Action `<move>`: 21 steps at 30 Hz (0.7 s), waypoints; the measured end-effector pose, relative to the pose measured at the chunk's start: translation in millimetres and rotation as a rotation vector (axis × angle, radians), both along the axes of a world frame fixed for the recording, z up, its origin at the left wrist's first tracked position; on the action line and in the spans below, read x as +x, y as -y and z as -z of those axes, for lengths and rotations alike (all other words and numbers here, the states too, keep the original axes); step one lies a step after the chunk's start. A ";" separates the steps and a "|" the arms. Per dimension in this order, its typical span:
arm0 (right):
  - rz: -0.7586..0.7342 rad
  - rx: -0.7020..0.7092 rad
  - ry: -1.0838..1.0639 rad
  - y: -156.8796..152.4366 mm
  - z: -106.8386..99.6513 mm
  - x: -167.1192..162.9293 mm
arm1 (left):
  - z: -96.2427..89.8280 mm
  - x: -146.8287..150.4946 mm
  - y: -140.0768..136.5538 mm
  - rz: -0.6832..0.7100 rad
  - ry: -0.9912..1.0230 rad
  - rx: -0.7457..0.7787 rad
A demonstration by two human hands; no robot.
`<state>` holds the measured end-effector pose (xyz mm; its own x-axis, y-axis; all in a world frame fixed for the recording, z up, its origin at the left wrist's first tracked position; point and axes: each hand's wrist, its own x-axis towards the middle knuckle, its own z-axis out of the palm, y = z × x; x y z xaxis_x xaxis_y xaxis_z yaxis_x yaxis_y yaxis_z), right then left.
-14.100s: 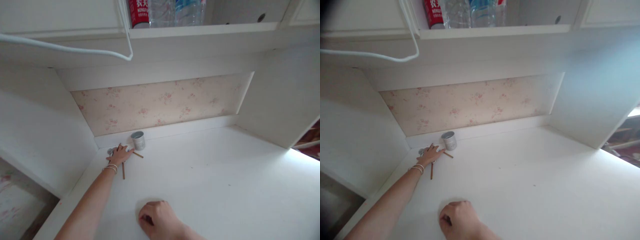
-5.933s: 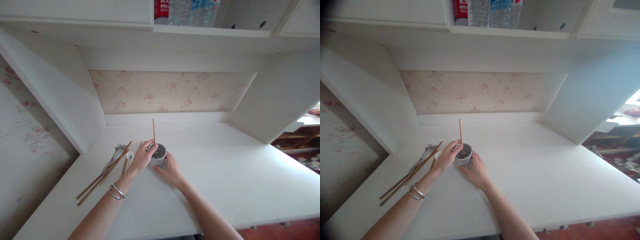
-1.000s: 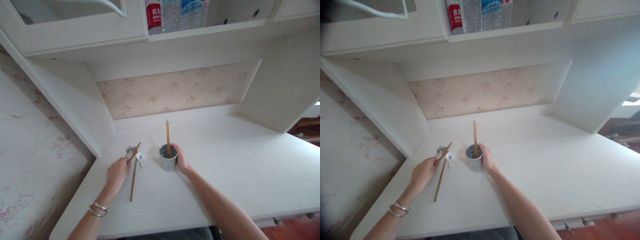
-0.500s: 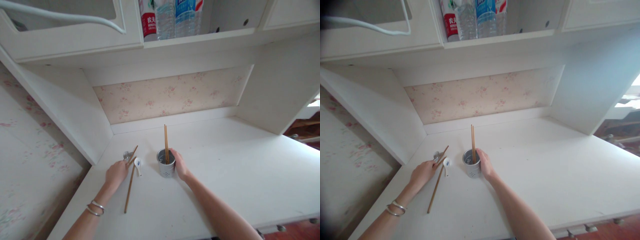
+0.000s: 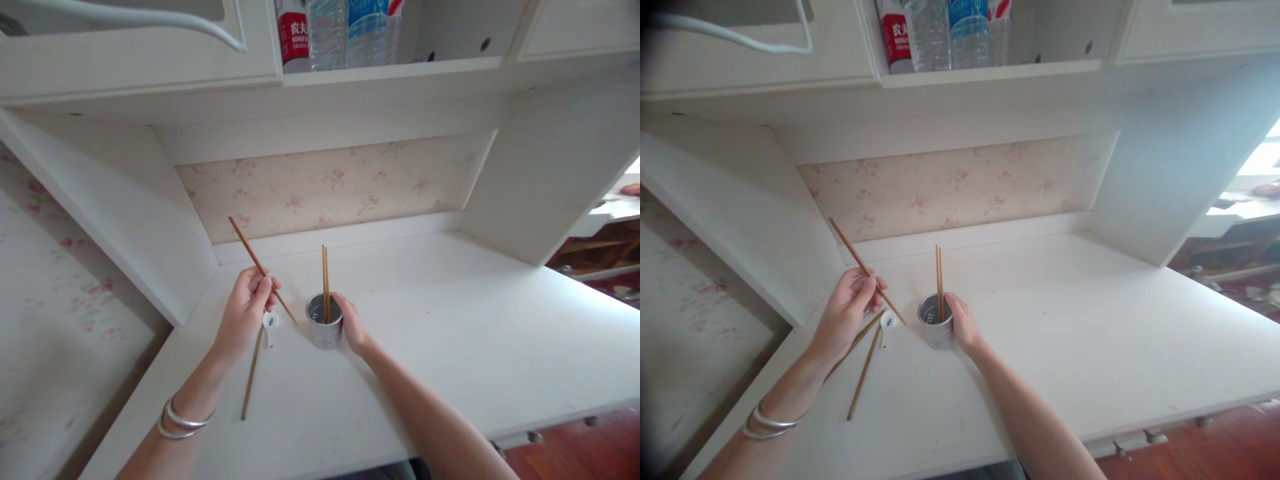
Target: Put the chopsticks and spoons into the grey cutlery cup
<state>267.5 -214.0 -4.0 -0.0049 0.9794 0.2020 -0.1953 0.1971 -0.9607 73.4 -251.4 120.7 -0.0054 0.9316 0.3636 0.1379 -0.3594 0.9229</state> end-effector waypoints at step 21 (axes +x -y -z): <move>-0.040 -0.016 -0.067 -5.1 2.3 1.4 | 59.0 57.2 -61.7 -0.042 -0.488 0.027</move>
